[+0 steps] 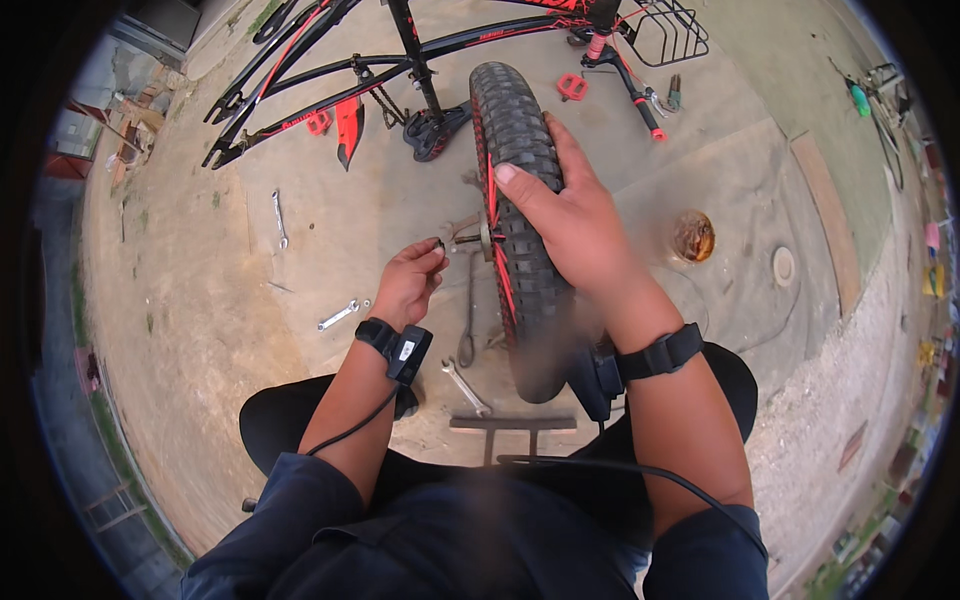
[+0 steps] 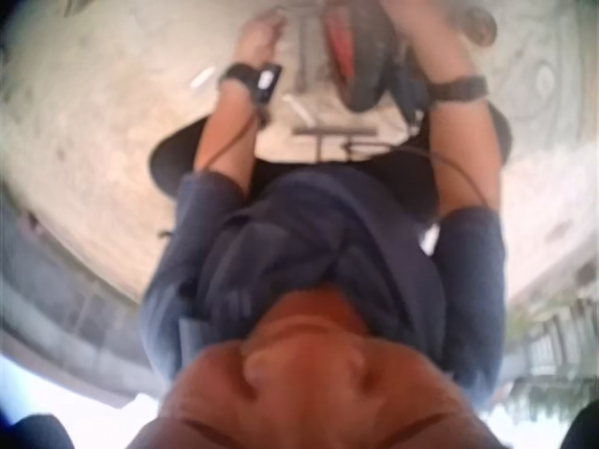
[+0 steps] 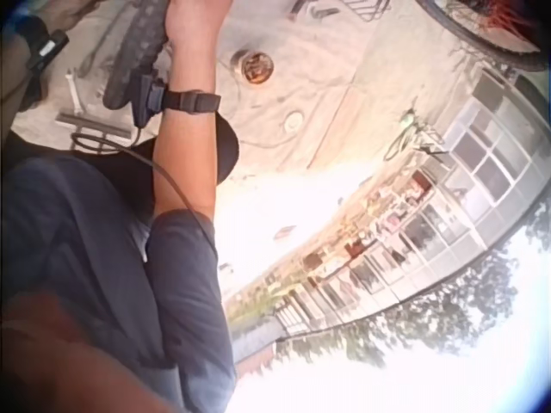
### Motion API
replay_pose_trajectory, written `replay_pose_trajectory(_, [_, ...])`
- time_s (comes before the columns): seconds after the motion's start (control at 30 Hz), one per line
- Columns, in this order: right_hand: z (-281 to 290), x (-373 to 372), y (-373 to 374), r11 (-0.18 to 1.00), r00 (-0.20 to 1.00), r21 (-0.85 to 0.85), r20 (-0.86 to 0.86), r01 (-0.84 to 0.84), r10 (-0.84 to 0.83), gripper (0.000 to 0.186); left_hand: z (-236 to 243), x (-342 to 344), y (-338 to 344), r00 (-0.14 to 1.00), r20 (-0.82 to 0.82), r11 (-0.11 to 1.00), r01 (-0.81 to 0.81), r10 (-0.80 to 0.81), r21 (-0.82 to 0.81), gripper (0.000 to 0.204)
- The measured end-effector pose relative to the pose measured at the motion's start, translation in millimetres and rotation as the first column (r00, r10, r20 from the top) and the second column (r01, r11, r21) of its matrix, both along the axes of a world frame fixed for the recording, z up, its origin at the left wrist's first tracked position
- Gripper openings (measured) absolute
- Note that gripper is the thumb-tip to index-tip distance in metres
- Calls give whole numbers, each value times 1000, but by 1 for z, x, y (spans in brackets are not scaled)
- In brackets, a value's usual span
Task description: The person retrieves a thin metal tool from a red bucket and walks to a bicycle. They use the tool to adjust the hub of the rear wheel, then insert a small metal piece into the hub. The person picks up a wrench and tightens the hub nut, then rotates the wheel to check alignment.
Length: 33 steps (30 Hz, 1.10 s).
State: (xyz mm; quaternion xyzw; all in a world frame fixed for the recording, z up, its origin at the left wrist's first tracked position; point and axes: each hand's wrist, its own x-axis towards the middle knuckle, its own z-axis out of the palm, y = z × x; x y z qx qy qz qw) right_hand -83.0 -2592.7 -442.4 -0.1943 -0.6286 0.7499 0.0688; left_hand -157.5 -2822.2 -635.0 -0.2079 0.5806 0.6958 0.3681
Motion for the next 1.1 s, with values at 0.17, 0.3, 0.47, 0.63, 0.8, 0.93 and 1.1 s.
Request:
replay_pose_trajectory(0.17, [-6, -3, -1, 999, 999, -33, -42, -10, 9, 84, -17, 0, 1, 999, -26, 999, 28, -29, -43, 35])
replay_pose_trajectory(0.3, [-6, -5, -1, 1000, 999, -8, -42, -8, 8, 82, -16, -1, 5, 999, -28, 1000, 29, -29, -11, 34])
replay_pose_trajectory(0.47, [-6, -5, -1, 1000, 999, 27, -38, -11, 12, 82, -14, -4, 10, 999, -35, 999, 41, -41, -13, 33])
replay_pose_trajectory(0.63, [-6, -6, -3, 999, 999, 33, -40, -2, 3, 83, -18, -5, 6, 995, -70, 997, 72, -74, -25, 37])
replay_pose_trajectory(0.8, [-5, -7, -2, 999, 999, 47, -25, -23, 24, 82, -20, -5, 2, 996, -56, 997, 71, -71, 2, 35])
replay_pose_trajectory(0.93, [-4, -7, -3, 999, 999, 39, -27, -25, 26, 82, -20, -9, -1, 999, -1, 997, 33, -33, 68, 32])
replay_pose_trajectory(1.1, [-5, -7, -4, 999, 999, 46, -30, -20, 22, 83, -20, -10, 0, 999, 13, 998, 48, -48, 29, 29])
